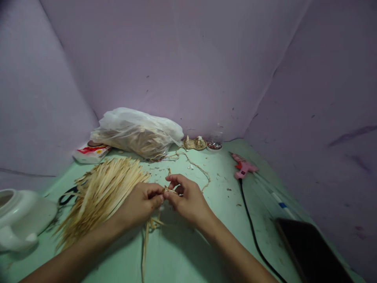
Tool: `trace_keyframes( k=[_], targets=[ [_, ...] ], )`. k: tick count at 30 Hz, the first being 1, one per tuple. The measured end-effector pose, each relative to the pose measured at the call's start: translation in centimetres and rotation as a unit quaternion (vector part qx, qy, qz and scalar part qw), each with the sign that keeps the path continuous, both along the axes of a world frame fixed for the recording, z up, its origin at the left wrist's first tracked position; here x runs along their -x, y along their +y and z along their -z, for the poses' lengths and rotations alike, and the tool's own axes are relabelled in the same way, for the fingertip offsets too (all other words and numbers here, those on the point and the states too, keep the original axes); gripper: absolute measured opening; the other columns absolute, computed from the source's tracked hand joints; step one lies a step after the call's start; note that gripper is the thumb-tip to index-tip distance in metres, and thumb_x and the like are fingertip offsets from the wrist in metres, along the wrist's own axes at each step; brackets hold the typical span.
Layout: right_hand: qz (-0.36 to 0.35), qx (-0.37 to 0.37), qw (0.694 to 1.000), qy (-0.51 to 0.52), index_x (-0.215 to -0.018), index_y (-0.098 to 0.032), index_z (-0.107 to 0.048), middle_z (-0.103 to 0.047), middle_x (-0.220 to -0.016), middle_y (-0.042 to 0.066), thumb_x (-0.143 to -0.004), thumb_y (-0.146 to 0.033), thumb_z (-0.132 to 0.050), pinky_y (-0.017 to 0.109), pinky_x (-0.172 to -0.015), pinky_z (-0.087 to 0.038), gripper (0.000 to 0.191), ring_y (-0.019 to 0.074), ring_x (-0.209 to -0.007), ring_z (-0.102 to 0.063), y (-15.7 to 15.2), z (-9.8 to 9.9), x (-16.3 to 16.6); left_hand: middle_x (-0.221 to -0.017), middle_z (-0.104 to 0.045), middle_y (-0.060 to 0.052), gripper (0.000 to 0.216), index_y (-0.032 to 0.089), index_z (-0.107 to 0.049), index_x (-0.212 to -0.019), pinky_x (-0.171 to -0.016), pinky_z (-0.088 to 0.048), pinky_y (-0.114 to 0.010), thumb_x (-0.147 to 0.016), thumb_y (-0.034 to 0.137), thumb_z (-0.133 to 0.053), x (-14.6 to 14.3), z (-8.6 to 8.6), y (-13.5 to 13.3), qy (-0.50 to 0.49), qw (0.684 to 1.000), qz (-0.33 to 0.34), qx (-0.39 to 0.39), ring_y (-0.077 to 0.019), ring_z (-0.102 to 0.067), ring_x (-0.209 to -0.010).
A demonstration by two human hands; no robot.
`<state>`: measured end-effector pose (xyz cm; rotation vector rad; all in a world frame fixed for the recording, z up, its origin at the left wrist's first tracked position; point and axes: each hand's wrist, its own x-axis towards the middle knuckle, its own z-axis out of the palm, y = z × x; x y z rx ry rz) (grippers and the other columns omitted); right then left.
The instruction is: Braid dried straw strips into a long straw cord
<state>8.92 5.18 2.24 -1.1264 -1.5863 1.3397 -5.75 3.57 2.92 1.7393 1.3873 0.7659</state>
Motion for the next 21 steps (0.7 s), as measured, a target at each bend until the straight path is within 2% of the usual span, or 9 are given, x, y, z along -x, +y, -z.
trace_keyframes(
  k=[2, 5, 11, 15, 17, 21],
  targets=[
    [-0.008, 0.048, 0.999, 0.003, -0.084, -0.015, -0.054, -0.05, -0.053, -0.005, -0.068, -0.023, -0.057, 0.019, -0.038, -0.034, 0.018, 0.0061, -0.039, -0.041, -0.1, -0.3, 0.1, -0.051, -0.048, 0.003, 0.019, 0.013, -0.06, -0.059, -0.049, -0.028, -0.02, -0.068, 0.021, -0.045, 0.0, -0.1, -0.1, -0.006, 1.0, 0.003, -0.005, -0.0081, -0.039, -0.051],
    [-0.001, 0.067, 0.998, -0.006, -0.072, -0.016, -0.05, -0.043, -0.042, -0.008, -0.067, -0.021, -0.056, 0.017, -0.035, -0.03, 0.009, 0.0057, -0.034, -0.039, -0.2, -0.9, 0.1, -0.053, -0.049, 0.002, 0.019, 0.012, -0.062, -0.064, -0.049, -0.028, -0.019, -0.068, 0.023, -0.046, -0.1, -0.2, -0.2, -0.018, 1.0, -0.001, -0.001, -0.0079, -0.038, -0.052],
    [0.035, -0.005, 0.999, -0.018, -0.066, -0.016, -0.048, -0.04, -0.048, -0.008, -0.066, -0.019, -0.057, 0.016, -0.035, -0.028, 0.009, 0.0031, -0.037, -0.035, -0.4, -1.0, 0.0, -0.054, -0.05, 0.001, 0.017, 0.01, -0.062, -0.064, -0.048, -0.03, -0.019, -0.064, 0.025, -0.053, 0.0, -0.9, -0.1, -0.086, 0.996, -0.01, 0.033, -0.0074, -0.039, -0.051],
    [0.019, 0.015, 0.999, 0.025, -0.065, -0.017, -0.047, -0.038, -0.048, -0.008, -0.066, -0.022, -0.058, 0.017, -0.034, -0.031, 0.012, 0.0039, -0.036, -0.035, -0.6, -1.0, 0.2, -0.052, -0.049, 0.001, 0.015, 0.01, -0.061, -0.062, -0.047, -0.029, -0.019, -0.061, 0.024, -0.055, 0.0, -1.1, 0.0, -0.106, 0.992, -0.01, 0.062, -0.0072, -0.039, -0.05],
    [0.021, 0.033, 0.998, 0.044, -0.065, -0.017, -0.047, -0.038, -0.048, -0.008, -0.065, -0.025, -0.059, 0.017, -0.034, -0.033, 0.014, 0.0043, -0.036, -0.035, -0.7, -1.2, 0.3, -0.05, -0.048, 0.002, 0.014, 0.011, -0.058, -0.058, -0.045, -0.028, -0.019, -0.061, 0.024, -0.054, 0.0, -0.9, 0.0, -0.096, 0.994, -0.035, 0.048, -0.0068, -0.038, -0.048],
    [0.004, 0.028, 0.999, 0.04, -0.069, -0.014, -0.055, -0.051, -0.052, -0.004, -0.067, -0.029, -0.06, 0.019, -0.04, -0.037, 0.016, 0.0064, -0.043, -0.045, -0.9, -1.6, 0.4, -0.045, -0.044, 0.003, 0.011, 0.013, -0.053, -0.053, -0.042, -0.027, -0.018, -0.06, 0.022, -0.053, 0.0, -0.2, 0.2, -0.104, 0.987, -0.117, 0.016, -0.0061, -0.036, -0.044]
  ],
)
